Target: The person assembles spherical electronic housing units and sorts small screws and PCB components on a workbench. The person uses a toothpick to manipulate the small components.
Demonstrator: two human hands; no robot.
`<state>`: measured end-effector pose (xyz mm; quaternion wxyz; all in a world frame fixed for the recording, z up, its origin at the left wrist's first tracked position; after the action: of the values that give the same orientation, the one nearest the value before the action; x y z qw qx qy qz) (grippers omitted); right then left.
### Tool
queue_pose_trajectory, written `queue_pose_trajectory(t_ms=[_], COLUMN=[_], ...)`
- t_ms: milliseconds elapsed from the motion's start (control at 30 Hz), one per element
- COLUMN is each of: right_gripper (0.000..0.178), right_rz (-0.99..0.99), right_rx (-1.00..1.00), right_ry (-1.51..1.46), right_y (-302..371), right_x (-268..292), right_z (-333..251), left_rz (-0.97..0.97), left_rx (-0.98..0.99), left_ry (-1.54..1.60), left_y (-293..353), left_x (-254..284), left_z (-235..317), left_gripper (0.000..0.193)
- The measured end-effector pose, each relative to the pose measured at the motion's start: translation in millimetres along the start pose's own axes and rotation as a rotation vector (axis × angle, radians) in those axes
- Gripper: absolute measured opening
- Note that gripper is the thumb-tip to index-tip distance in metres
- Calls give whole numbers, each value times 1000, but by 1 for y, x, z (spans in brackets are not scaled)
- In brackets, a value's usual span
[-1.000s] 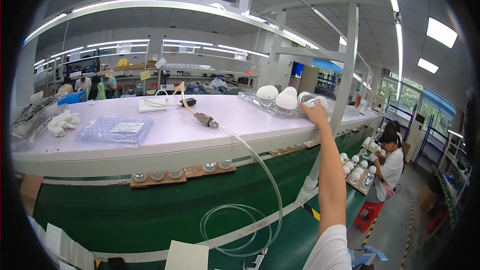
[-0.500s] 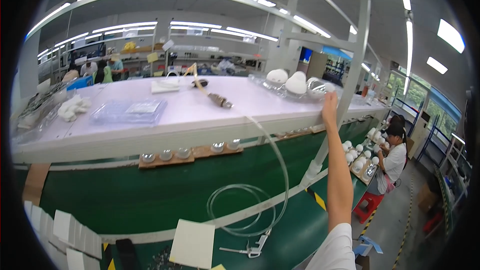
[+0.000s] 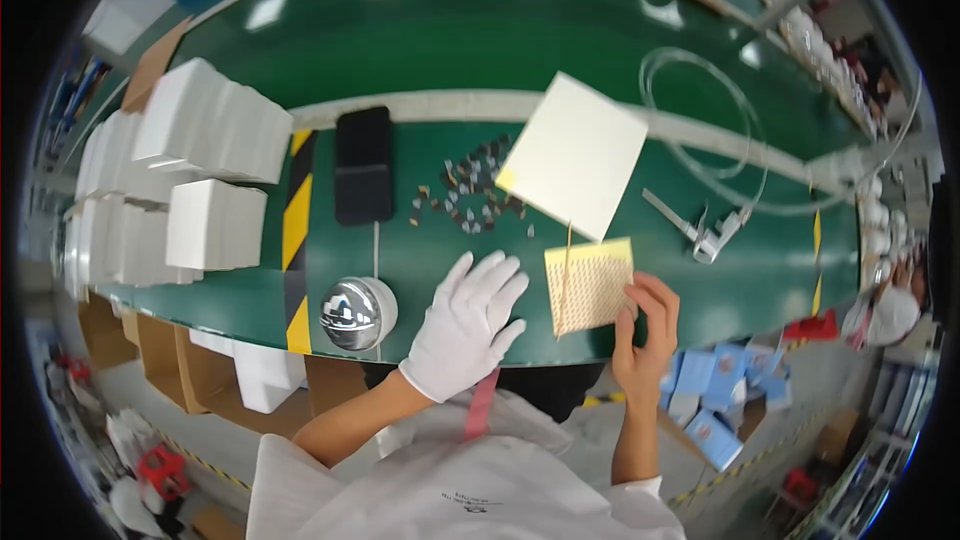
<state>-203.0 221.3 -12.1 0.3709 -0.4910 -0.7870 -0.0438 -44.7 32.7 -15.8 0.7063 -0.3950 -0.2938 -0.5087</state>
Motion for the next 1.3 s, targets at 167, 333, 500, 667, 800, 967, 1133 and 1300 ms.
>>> queue_pose_trajectory(t_ms=[167, 333, 500, 667, 800, 967, 1133, 1300], right_gripper=[27, 50, 46, 45, 40, 64, 57, 43], right_rz=[-76, -340, -276, -105, -278, -431, -446, -487], right_rx=[144, 324, 151, 107, 181, 350, 524, 514], right_ry=[124, 237, 453, 507, 150, 31, -132, 79], right_y=[34, 30, 30, 25, 33, 38, 54, 73], right_x=[-19, -44, -15, -4, -36, -92, -131, -173], right_z=[-14, -33, -20, 3, -42, -91, -130, -149], left_rz=[181, 330, 407, 733, 526, 499, 1097, 1349], left_rx=[-10, -27, -386, 58, 264, 289, 385, 430], left_ry=[101, 127, 70, -32, 95, 19, 477, 664], left_y=[24, 61, 117, 132, 120, 126, 131, 144], left_x=[3, 16, 72, 76, 60, 57, 58, 59], left_z=[2, 5, 3, -34, -55, -60, -65, -79], left_gripper=[66, 42, 16, 83, 112, 109, 90, 84])
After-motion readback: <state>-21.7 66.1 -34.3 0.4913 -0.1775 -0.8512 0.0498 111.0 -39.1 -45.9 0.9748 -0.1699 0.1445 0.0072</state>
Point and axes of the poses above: each hand's wrist, its own y-axis away from the middle knuckle, its own x-axis out of the back of the hand, z = x × y, the point moved 3 cm from there along -y, towards the middle knuckle, and after that the axes turned 7 degrees about -x, right-handed, at the moved point
